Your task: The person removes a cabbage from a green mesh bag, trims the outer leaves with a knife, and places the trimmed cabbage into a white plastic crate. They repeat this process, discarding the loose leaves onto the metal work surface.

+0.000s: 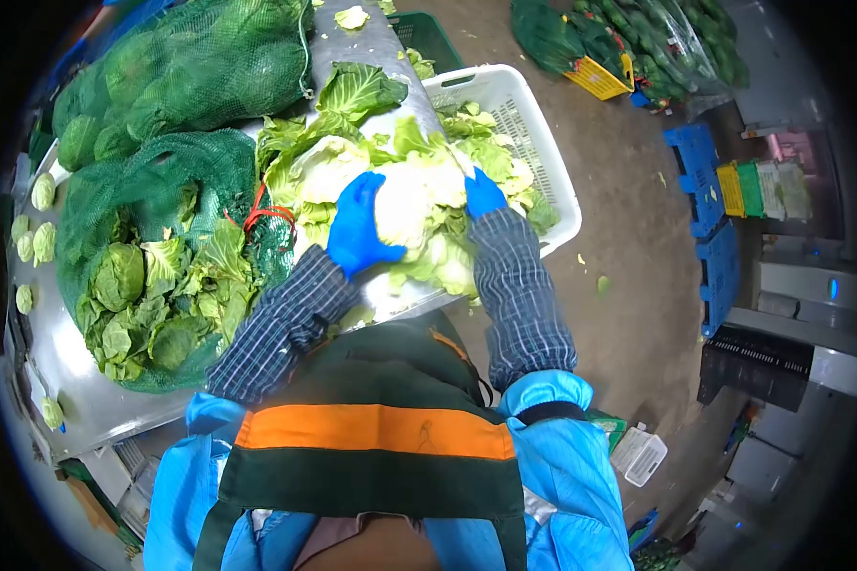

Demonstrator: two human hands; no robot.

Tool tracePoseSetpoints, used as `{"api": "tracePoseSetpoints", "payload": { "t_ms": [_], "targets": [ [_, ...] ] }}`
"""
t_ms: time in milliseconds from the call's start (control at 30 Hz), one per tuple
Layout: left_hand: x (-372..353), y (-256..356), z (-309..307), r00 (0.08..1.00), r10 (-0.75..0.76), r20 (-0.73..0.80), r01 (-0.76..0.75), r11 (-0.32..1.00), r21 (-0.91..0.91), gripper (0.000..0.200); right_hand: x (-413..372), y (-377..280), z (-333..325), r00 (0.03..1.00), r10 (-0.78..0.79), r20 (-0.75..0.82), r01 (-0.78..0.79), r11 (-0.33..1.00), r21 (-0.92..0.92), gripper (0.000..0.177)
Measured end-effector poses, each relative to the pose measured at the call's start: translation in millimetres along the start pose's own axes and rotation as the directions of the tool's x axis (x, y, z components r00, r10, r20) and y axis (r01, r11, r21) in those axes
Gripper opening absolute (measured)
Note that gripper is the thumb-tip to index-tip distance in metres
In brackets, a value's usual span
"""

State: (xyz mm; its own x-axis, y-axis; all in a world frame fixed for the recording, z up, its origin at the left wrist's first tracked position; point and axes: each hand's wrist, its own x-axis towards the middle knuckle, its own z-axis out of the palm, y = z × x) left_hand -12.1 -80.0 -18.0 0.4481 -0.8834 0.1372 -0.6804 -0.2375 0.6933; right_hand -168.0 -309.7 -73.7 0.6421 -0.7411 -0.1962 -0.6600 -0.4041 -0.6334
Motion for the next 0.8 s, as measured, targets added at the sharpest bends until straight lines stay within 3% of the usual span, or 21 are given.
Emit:
{"api": "tracePoseSetpoints", "payload": {
  "t_ms": [33,67,100,267,333,400,467,500,533,600,633,667,700,733,767,800],
  "targets": [
    [-11,-12,-2,0.999,0.043,-0.015,-0.044,0.996,-0.077,0.109,-11,0,2,0.981,0.194,0.03,-0.196,0.957,0.216,0.045],
    [-23,-24,-5,0.996,0.086,-0.029,-0.09,0.985,-0.146,0.109,-24,-1,8,0.922,0.373,0.103,-0.38,0.826,0.416,0.045],
    [-35,-30,-9,0.999,0.026,-0.035,-0.032,0.981,-0.193,0.111,-41,-24,-3,0.893,0.417,0.17,-0.448,0.784,0.43,0.045],
    [-33,-30,-16,0.996,0.085,0.002,-0.083,0.979,-0.184,0.111,-72,-64,-13,0.92,0.372,0.127,-0.38,0.761,0.526,0.065],
    [-23,-21,-15,0.998,0.006,0.058,0.002,0.989,-0.145,0.112,-81,-75,-9,0.983,0.147,-0.107,-0.075,0.863,0.5,0.072],
    [-15,-8,-7,1.0,-0.023,-0.007,0.022,0.991,-0.129,0.111,-93,-92,-15,0.977,0.177,-0.117,-0.084,0.829,0.553,0.078],
    [-10,14,-8,0.948,-0.312,-0.067,0.285,0.923,-0.26,0.112,-105,-103,-13,0.988,0.15,-0.028,-0.096,0.753,0.651,0.077],
    [-11,10,2,0.946,-0.293,-0.141,0.263,0.945,-0.197,0.111,-102,-86,2,0.988,0.153,0.033,-0.145,0.815,0.56,0.076],
    [-15,13,-1,0.949,-0.282,-0.14,0.254,0.948,-0.191,0.111,-101,-86,12,0.996,0.083,0.03,-0.087,0.868,0.49,0.072],
    [-27,10,-14,0.97,-0.223,0.099,0.239,0.95,-0.202,0.108,-104,-90,8,0.953,0.273,0.128,-0.299,0.796,0.527,0.07],
    [-24,17,-38,0.929,-0.232,0.29,0.267,0.96,-0.089,0.107,-101,-84,7,0.953,0.276,0.127,-0.299,0.787,0.539,0.07],
    [-17,16,-51,0.96,-0.047,0.276,0.04,0.999,0.031,0.106,-96,-72,5,0.985,0.1,0.138,-0.16,0.819,0.55,0.069],
    [0,15,-60,0.966,0.196,0.166,-0.224,0.959,0.173,0.101,-94,-63,5,0.986,-0.074,0.147,-0.022,0.827,0.562,0.07],
    [17,16,-67,0.89,0.448,0.087,-0.45,0.83,0.329,0.096,-92,-66,0,0.977,-0.17,0.132,0.067,0.825,0.562,0.07],
    [28,23,-72,0.875,0.442,0.196,-0.483,0.782,0.394,0.094,-85,-60,6,0.967,-0.226,0.114,0.114,0.792,0.6,0.07],
    [34,15,-66,0.871,0.45,0.199,-0.491,0.777,0.394,0.094,-80,-55,12,0.954,-0.284,0.093,0.164,0.758,0.632,0.069]
  ]
}}
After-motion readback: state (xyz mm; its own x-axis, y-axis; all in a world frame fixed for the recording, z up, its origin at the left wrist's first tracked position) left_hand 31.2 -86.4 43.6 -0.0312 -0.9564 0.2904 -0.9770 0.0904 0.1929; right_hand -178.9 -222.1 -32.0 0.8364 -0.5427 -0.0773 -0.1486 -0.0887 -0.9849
